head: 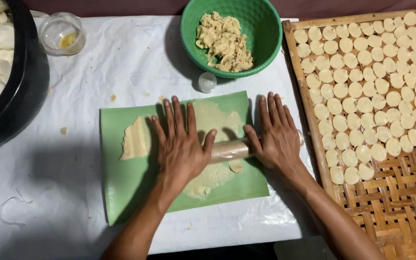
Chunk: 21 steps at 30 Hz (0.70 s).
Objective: Placing dough circles on a drying rack and rolling out dough with a rolling pin.
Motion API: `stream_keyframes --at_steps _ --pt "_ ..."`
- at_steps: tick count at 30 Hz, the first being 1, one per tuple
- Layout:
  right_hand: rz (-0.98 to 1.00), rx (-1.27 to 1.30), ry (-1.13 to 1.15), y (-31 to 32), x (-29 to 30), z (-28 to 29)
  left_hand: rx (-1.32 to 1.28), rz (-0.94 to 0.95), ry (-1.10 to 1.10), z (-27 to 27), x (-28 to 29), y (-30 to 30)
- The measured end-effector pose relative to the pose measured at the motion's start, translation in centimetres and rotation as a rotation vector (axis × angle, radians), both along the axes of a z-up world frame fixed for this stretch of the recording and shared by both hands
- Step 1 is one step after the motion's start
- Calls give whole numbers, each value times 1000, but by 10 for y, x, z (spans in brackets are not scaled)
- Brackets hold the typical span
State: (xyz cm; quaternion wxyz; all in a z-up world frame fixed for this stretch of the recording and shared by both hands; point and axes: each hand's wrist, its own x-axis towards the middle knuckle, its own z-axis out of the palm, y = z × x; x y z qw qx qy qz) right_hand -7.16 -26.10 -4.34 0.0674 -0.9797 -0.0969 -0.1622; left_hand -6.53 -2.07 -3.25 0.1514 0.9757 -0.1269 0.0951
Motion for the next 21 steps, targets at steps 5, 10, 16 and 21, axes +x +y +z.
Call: stream_keyframes --at_steps 5,10,16,21 --pt "67 2 -90 3 -30 6 -14 -7 -1 3 -27 -4" --pt "130 49 -8 -7 -114 -5 -34 -87 -78 -5 -109 -8" --pt "105 49 111 -5 -64 10 -30 -109 -42 -7 -43 -5" --pt "109 64 65 4 -45 27 -40 -85 -54 -1 -24 -8"
